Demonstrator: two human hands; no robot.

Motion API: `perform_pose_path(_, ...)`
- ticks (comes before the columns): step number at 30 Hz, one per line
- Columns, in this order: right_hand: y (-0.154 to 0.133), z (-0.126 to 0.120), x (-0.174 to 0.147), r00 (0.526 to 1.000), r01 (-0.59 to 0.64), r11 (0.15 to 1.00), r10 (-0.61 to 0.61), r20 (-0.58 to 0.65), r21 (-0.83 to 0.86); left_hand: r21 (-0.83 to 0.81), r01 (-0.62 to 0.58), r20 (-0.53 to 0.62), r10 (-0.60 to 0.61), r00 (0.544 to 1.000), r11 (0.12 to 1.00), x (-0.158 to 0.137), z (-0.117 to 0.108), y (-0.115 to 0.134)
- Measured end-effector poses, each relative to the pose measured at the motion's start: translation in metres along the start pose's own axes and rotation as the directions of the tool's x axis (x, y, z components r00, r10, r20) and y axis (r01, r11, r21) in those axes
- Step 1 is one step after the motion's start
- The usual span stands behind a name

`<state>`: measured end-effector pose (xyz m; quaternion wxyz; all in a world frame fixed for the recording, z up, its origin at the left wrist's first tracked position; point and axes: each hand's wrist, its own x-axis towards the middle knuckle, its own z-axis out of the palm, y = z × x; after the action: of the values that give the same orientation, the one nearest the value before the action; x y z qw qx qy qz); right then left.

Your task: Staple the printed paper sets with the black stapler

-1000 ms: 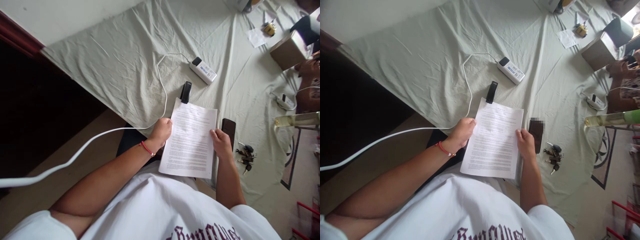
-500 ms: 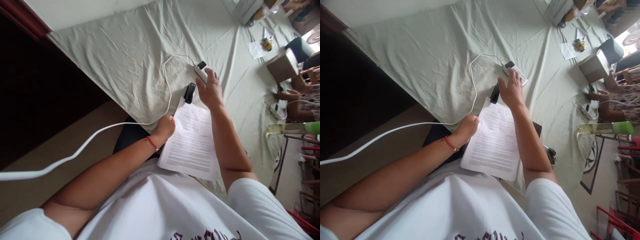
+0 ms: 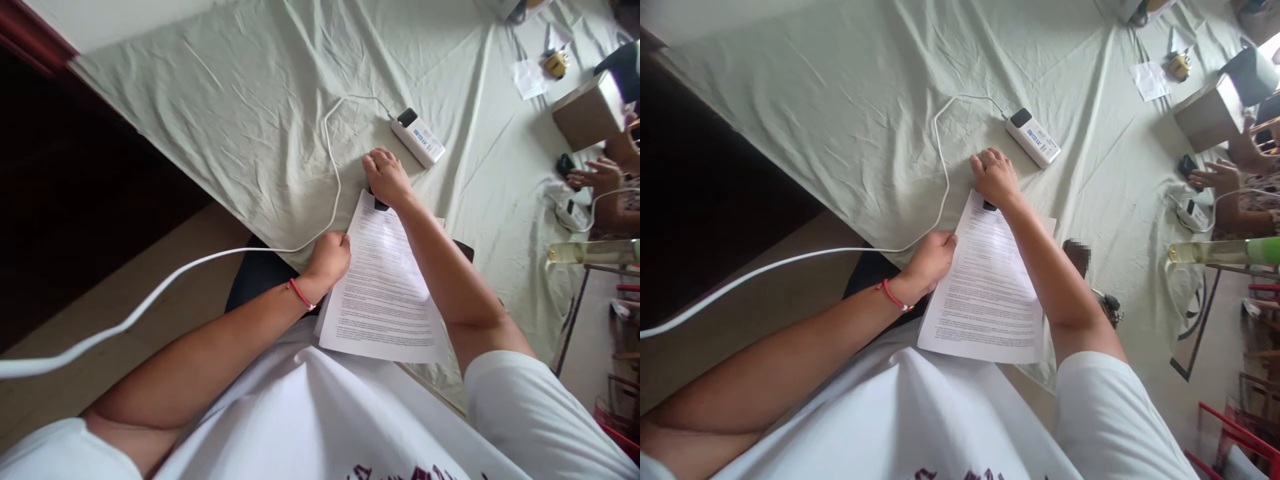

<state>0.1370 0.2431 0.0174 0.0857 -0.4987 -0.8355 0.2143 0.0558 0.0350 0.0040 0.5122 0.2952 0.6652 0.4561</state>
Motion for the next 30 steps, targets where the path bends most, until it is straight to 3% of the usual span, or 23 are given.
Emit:
perform_pose_path(10, 0.007, 0.011, 0.007, 0.999, 0.015, 0.999, -0.013, -0.04, 0.029, 0.12, -0.045, 0.02, 0.043, 0.999, 0.992, 0.0, -0.003, 0.001)
perform_pose_path(30, -0.002, 0.015, -0.007, 0.99, -0.063, 0.998, 0.058, -0.13, -0.029, 0.169, -0.068, 0.053, 0.06, 0.997, 0.983, -0.004, -0.006, 0.003)
